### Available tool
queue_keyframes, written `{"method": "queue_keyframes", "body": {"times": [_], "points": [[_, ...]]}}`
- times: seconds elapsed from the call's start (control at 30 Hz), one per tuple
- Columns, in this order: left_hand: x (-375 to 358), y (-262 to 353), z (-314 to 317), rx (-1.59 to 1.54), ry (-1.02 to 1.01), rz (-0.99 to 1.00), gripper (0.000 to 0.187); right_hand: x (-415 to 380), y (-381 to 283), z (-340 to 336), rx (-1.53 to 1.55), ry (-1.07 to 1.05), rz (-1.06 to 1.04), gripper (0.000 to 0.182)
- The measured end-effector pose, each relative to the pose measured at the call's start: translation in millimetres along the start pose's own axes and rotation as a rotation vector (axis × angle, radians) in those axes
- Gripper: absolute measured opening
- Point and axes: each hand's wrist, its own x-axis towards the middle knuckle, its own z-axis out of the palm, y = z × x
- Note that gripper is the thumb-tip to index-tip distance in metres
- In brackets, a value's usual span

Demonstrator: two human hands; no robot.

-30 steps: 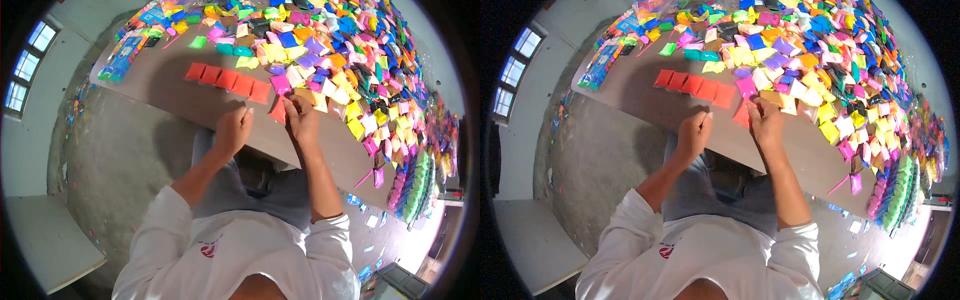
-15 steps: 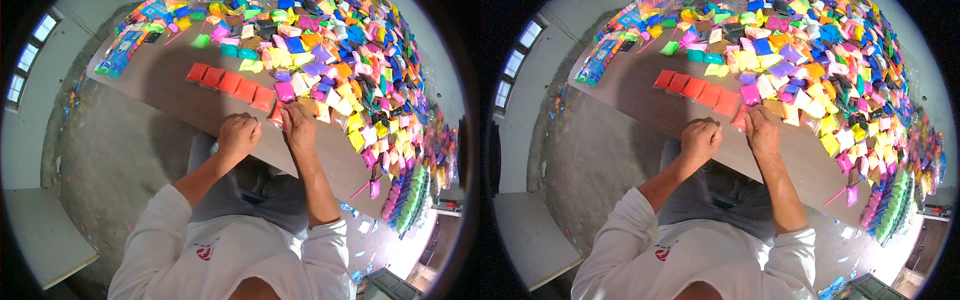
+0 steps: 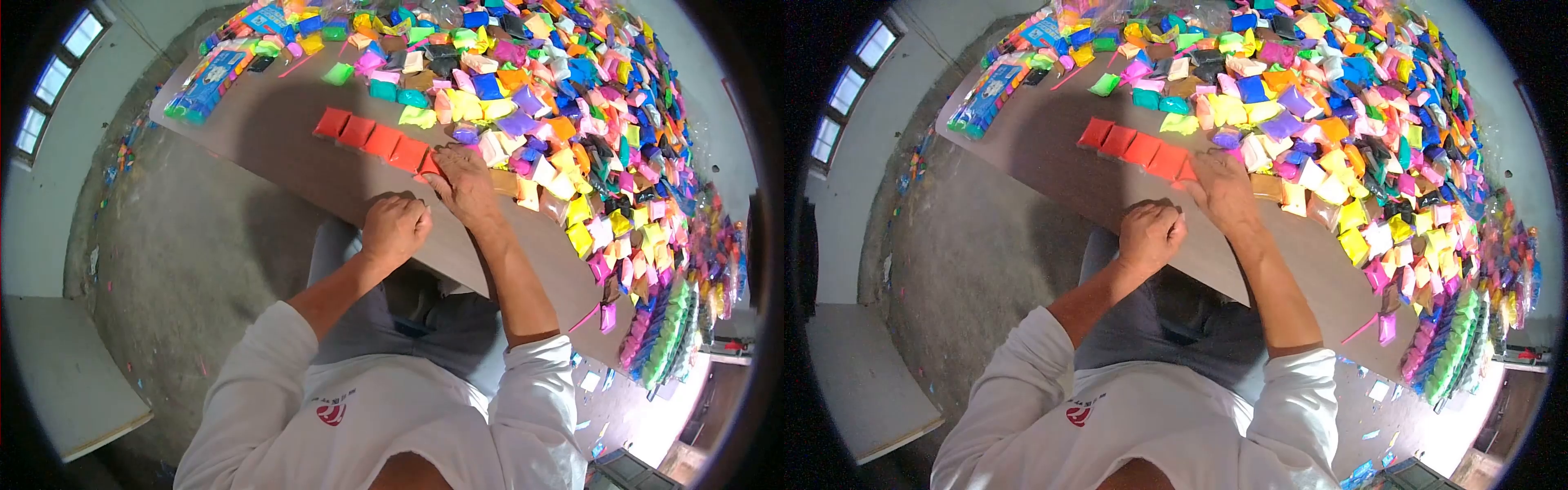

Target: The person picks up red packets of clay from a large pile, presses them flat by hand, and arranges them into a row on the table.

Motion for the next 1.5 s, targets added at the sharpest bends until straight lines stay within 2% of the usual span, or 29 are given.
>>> {"method": "queue_keyframes", "body": {"times": [0.17,0.23,0.27,0.33,0.37,0.4,0.5,0.57,0.6,0.67,0.7,0.73,0.8,0.83,0.97,1.27,1.37,1.5], "points": [[1.3,0.6,0.0,-0.033,0.029,0.021,0.017,-1.9,-11.5,-9.7,0.028,-0.057,0.079,0.037],[1.6,0.7,-0.6,-0.036,0.027,0.028,0.018,-1.9,-18.4,-13.7,0.107,0.104,0.067,0.027],[1.1,0.1,-1.1,-0.036,0.023,0.025,0.018,-4.0,-19.8,-17.3,0.108,0.107,0.067,0.027],[-0.8,-1.1,0.3,-0.035,0.028,0.025,0.018,-13.8,-16.3,-27.2,0.124,0.28,0.267,0.022],[-1.2,-0.8,1.2,-0.038,0.037,0.024,0.019,-25.6,-4.1,-23.0,0.206,0.37,0.399,0.025],[-1.1,-0.7,1.4,-0.042,0.034,0.025,0.019,-31.4,-3.9,-34.7,0.419,0.386,0.535,0.026],[0.0,-0.4,1.6,-0.04,0.047,0.037,0.018,-52.4,-1.6,-60.7,0.405,0.377,0.654,0.024],[0.0,0.5,-0.1,-0.024,0.028,0.03,0.015,-62.9,-4.9,-69.5,0.346,0.247,0.676,0.019],[-0.2,0.3,0.5,-0.027,0.027,0.033,0.015,-62.9,-10.7,-71.8,0.344,0.25,0.678,0.019],[-0.8,0.1,2.0,-0.033,0.043,0.033,0.014,-56.8,-26.7,-70.1,0.3,0.095,0.566,0.024],[0.4,0.7,1.4,-0.032,0.042,0.038,0.014,-57.3,-27.9,-62.0,0.329,0.079,0.545,0.032],[1.2,1.6,-0.1,-0.01,0.034,0.04,0.014,-55.6,-30.2,-55.7,0.33,0.084,0.546,0.032],[1.6,2.1,-2.1,0.015,0.025,0.048,0.014,-49.5,-32.2,-44.1,0.132,0.098,0.316,0.036],[1.5,2.3,-1.6,0.012,0.021,0.04,0.014,-49.0,-27.7,-36.5,0.144,0.084,0.273,0.037],[1.5,3.6,-1.2,-0.008,0.053,0.039,0.015,-42.8,-26.6,-26.7,0.17,0.085,0.317,0.036],[-0.8,2.4,-2.5,0.02,-0.062,0.002,0.012,-12.3,-33.5,-28.5,-0.006,-0.007,0.186,0.04],[-1.0,0.4,2.9,-0.009,0.026,0.042,0.014,-16.9,-22.9,-12.6,-0.049,-0.018,0.147,0.037],[-2.3,2.1,2.8,-0.01,0.043,0.043,0.016,-17.5,-22.5,-6.9,-0.111,-0.011,0.121,0.032]]}}
